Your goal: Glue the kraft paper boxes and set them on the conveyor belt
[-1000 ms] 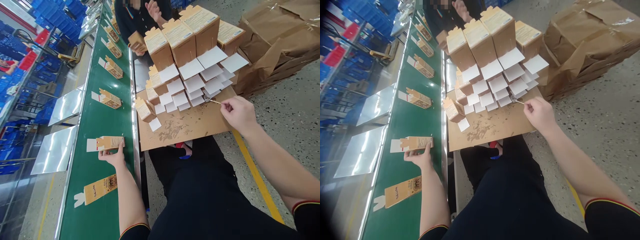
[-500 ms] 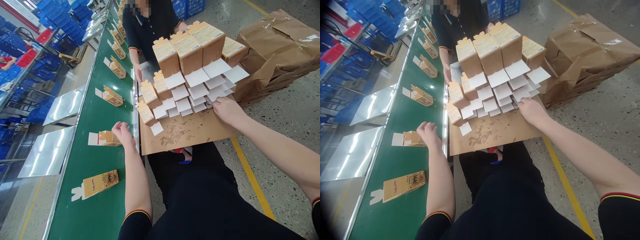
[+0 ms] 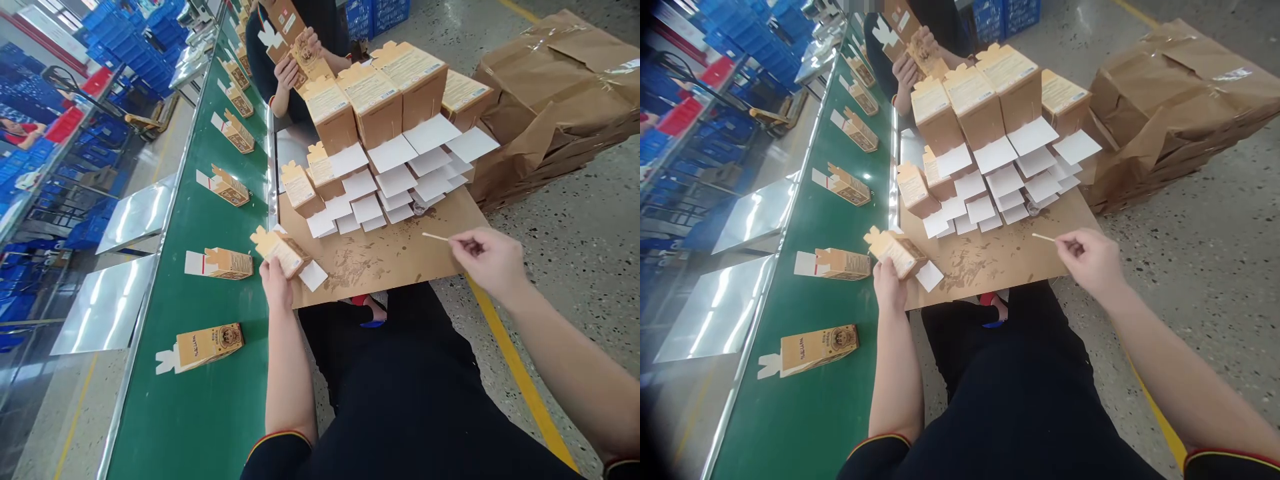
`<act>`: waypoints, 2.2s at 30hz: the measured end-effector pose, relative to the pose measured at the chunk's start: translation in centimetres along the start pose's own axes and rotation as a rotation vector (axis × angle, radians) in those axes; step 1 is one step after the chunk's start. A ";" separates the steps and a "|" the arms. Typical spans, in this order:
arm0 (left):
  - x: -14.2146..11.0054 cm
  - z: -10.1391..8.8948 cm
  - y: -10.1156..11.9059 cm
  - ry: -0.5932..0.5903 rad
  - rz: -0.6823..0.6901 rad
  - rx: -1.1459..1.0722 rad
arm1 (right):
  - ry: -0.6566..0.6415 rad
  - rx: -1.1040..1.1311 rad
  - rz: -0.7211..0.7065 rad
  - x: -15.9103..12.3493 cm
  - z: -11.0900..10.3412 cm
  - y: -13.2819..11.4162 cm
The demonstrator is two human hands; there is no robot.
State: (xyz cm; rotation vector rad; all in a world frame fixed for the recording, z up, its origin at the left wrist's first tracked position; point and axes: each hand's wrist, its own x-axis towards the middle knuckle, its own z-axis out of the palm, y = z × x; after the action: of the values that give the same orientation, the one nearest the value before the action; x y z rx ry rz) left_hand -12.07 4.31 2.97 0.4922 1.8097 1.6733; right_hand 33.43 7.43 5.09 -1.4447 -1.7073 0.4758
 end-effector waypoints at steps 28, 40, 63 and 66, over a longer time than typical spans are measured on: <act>-7.7 1.2 -3.0 -0.223 0.247 0.024 | -0.184 0.305 -0.060 -6.9 11.6 -4.2; -11.2 3.6 -5.8 -0.218 0.503 0.303 | 0.008 0.370 0.157 -6.5 8.6 -3.5; -1.5 -19.6 -3.0 0.463 0.259 0.364 | -0.103 0.389 0.262 -3.2 8.5 -3.9; -0.6 -19.4 -2.5 0.371 0.244 0.316 | -0.145 0.395 0.214 -2.3 9.1 -5.0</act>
State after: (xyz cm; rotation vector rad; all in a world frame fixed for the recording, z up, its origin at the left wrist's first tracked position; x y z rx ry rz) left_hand -24.07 -10.98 0.78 0.5853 2.3897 1.7311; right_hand 23.23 5.90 2.62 -1.3278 -1.4667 0.9959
